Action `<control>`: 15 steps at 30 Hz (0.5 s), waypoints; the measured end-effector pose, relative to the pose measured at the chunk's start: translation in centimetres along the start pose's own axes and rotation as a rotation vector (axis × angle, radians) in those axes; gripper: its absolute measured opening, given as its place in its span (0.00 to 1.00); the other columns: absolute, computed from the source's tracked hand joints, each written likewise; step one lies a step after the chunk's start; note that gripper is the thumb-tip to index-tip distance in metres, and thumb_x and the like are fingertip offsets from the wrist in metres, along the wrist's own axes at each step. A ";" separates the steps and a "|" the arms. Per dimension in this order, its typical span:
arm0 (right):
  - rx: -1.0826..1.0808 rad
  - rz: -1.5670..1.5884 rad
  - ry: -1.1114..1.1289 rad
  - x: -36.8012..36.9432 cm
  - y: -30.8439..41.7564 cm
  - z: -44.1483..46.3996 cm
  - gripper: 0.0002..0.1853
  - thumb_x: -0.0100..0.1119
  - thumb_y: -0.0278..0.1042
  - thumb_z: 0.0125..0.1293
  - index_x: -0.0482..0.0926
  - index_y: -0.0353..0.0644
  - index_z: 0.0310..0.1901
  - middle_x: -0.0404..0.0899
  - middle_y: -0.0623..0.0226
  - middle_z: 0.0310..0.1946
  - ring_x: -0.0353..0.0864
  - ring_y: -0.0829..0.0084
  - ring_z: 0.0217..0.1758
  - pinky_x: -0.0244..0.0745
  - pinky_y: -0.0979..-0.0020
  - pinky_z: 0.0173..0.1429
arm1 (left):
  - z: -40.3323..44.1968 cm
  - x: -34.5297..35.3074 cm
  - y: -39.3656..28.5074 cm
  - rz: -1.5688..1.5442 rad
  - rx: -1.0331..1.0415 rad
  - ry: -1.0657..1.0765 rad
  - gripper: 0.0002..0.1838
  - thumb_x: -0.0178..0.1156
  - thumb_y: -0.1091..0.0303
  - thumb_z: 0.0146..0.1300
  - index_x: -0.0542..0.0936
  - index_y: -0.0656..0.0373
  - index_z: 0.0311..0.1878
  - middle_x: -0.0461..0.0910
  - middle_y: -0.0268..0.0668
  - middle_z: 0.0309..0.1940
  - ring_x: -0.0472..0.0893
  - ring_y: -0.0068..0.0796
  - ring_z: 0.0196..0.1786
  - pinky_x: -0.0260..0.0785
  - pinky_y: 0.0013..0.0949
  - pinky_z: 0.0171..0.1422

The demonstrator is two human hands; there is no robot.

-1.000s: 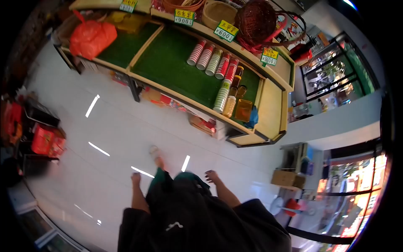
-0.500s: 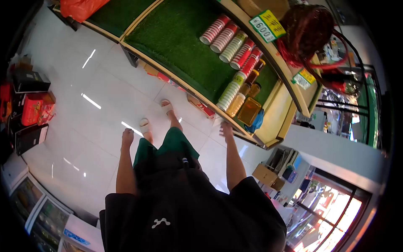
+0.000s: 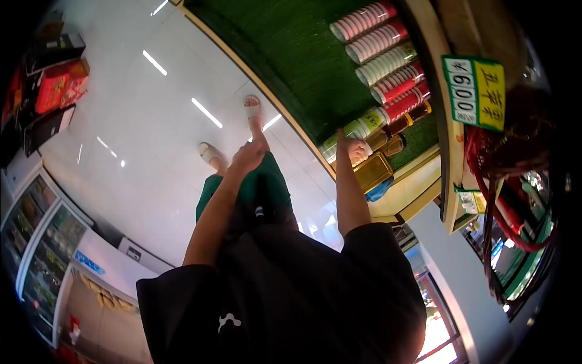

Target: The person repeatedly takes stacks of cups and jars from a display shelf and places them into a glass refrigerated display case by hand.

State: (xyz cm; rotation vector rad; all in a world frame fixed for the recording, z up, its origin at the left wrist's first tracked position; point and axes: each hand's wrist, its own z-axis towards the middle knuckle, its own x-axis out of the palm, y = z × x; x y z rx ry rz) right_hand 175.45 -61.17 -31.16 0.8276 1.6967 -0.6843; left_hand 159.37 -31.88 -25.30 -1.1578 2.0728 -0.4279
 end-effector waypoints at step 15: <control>0.055 0.140 -0.016 0.3 1.3 0.3 0.59 0.81 0.55 0.28 0.53 0.32 0.57 0.63 0.44 0.58 0.68 0.49 0.60 0.70 0.56 0.61 | -8.2 7.3 8.1 -0.641 -0.183 -0.316 0.16 0.53 0.61 0.62 0.75 0.61 0.48 0.80 0.51 0.41 0.80 0.48 0.45 0.71 0.40 0.51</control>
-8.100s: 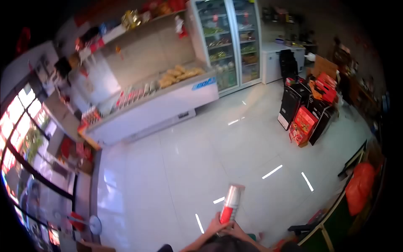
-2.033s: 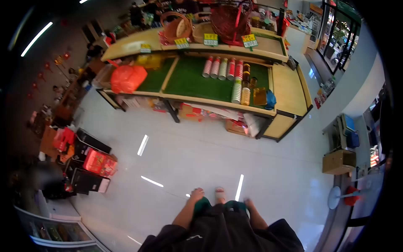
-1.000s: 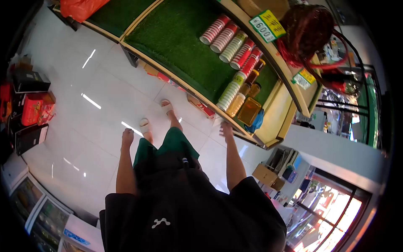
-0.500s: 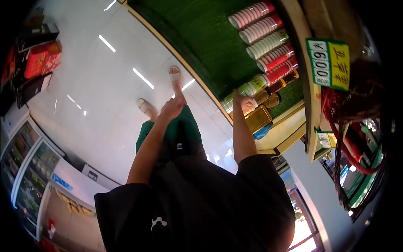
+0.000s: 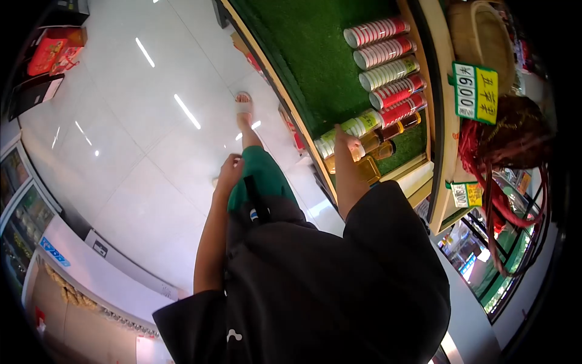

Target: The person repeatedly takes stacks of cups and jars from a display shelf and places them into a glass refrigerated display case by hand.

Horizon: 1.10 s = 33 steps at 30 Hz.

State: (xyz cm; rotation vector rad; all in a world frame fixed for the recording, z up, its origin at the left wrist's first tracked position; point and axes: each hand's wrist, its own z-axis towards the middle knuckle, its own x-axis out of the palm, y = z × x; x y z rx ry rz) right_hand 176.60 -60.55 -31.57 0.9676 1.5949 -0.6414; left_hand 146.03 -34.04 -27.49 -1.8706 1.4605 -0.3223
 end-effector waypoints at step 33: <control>-1.846 -0.558 0.638 11.6 -25.7 -61.7 0.49 0.74 0.46 0.36 0.59 0.26 0.57 0.72 0.42 0.50 0.75 0.48 0.53 0.72 0.57 0.57 | -48.5 22.6 42.8 -1.571 -1.101 -1.072 0.20 0.55 0.52 0.59 0.77 0.63 0.30 0.78 0.42 0.21 0.77 0.35 0.22 0.72 0.43 0.28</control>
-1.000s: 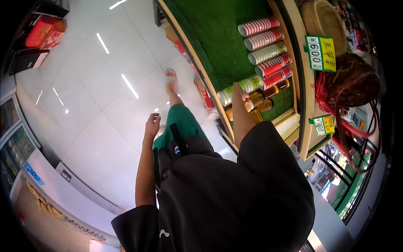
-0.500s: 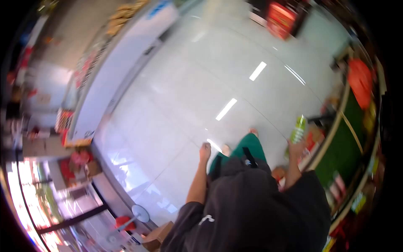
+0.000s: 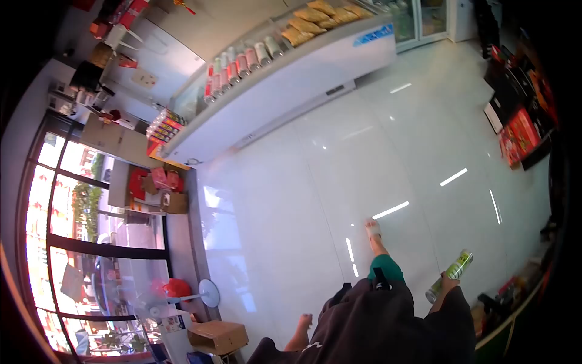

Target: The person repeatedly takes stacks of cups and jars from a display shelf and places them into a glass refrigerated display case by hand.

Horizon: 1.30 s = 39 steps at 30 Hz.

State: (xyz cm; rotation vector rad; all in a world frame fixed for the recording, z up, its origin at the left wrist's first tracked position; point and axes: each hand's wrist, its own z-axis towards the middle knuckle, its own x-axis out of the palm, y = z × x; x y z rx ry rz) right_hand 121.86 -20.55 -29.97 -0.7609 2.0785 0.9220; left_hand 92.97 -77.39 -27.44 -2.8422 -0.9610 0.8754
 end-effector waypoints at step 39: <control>-0.544 0.324 1.442 34.9 99.6 -34.3 0.29 0.55 0.45 0.66 0.62 0.44 0.65 0.75 0.63 0.51 0.79 0.71 0.47 0.76 0.72 0.44 | 16.5 -28.0 -100.8 -0.723 0.928 0.528 0.45 0.68 0.58 0.55 0.53 0.66 0.68 0.71 0.44 0.53 0.72 0.35 0.56 0.67 0.37 0.59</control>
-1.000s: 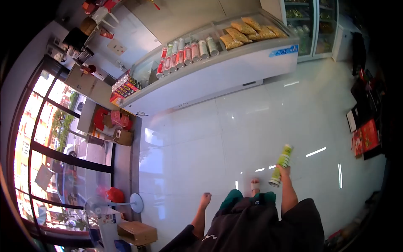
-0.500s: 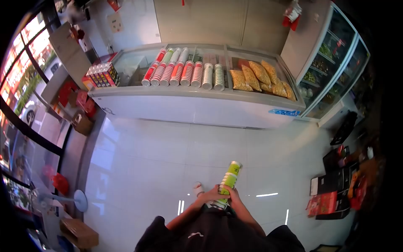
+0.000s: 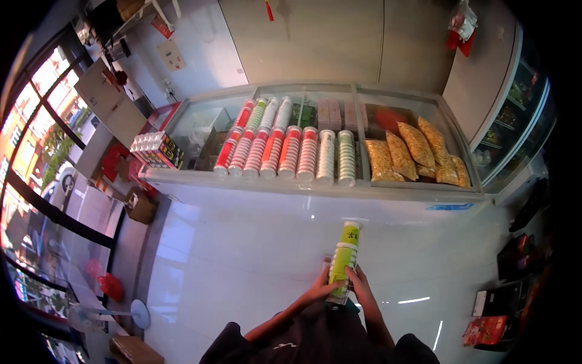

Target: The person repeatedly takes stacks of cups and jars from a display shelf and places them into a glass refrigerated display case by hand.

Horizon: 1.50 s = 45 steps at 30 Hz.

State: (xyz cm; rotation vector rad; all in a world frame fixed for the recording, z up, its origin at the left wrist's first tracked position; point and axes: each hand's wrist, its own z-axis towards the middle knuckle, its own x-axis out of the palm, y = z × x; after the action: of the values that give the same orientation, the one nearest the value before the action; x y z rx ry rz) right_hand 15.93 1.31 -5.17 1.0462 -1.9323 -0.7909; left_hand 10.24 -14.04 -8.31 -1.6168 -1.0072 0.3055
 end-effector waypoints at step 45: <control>-0.306 -1.007 -0.069 17.5 26.9 71.4 0.44 0.62 0.41 0.62 0.46 0.45 0.72 0.81 0.55 0.35 0.82 0.66 0.36 0.72 0.64 0.51 | 60.0 -42.8 -33.0 1.379 0.386 -0.228 0.33 0.56 0.63 0.61 0.60 0.41 0.70 0.56 0.32 0.72 0.52 0.52 0.73 0.44 0.57 0.72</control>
State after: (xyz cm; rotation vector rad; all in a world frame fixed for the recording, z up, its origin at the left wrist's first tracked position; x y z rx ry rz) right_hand -61.53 9.43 -13.34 1.8048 -1.1785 -1.6065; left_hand -69.99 -5.86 -10.98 -1.6835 0.1924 1.5142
